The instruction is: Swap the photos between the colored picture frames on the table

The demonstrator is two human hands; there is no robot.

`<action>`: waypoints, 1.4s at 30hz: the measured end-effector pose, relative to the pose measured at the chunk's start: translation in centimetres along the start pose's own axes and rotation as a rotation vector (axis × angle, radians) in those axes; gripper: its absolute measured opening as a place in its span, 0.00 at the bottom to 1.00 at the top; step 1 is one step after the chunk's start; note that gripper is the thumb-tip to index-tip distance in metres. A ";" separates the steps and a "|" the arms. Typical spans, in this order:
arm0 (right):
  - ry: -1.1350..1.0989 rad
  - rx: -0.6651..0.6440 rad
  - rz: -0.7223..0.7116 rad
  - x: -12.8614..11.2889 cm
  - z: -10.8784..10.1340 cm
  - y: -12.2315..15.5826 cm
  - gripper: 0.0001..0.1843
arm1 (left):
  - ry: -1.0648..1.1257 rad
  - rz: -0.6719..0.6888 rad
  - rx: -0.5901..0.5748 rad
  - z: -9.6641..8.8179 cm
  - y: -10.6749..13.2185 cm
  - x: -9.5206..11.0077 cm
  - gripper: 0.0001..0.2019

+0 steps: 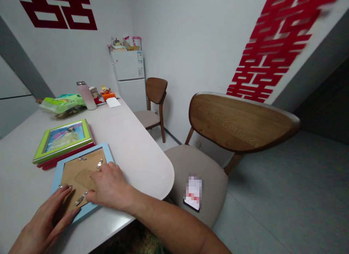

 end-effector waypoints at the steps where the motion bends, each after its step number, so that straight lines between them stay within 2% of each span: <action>1: 0.019 0.007 0.000 -0.1 0.0 -0.1 0.19 | -0.020 0.037 -0.017 0.2 0.0 0.1 0.26; 8: 0.127 0.018 -0.022 -0.8 0.4 -0.3 0.16 | -0.105 0.173 -0.080 1.1 0.6 -0.4 0.26; 16: 0.172 0.007 -0.089 -1.9 0.6 -0.3 0.14 | -0.123 0.194 -0.108 1.3 1.3 -1.0 0.23; 22: 0.138 0.023 -0.049 -1.8 1.0 -0.4 0.14 | -0.181 0.189 -0.097 0.9 1.8 -0.7 0.29; 25: 0.042 -0.003 -0.057 -0.7 0.6 -0.9 0.12 | -0.249 0.223 -0.073 0.4 2.1 0.2 0.29; 28: -0.010 0.048 0.030 1.9 -0.6 -2.0 0.14 | -0.284 0.248 -0.023 -0.5 2.2 1.1 0.24; 30: -0.009 -0.013 0.020 2.8 0.0 -2.8 0.14 | -0.291 0.268 0.005 -1.1 2.2 1.7 0.22; 33: -0.004 -0.077 -0.039 2.7 1.3 -3.6 0.13 | -0.276 0.259 0.008 -1.4 2.2 2.0 0.21; 42: 0.061 -0.118 -0.089 1.3 3.3 -4.8 0.17 | -0.141 0.123 -0.083 -0.9 2.4 1.0 0.21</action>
Point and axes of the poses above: each hand's wrist, its own y-axis away from the middle knuckle, its own z-axis out of the palm, x = y × z, the point moved 10 cm from there along -y, towards the middle knuckle, and after that the axes turned 1 degree about z, right-handed, at the moved point
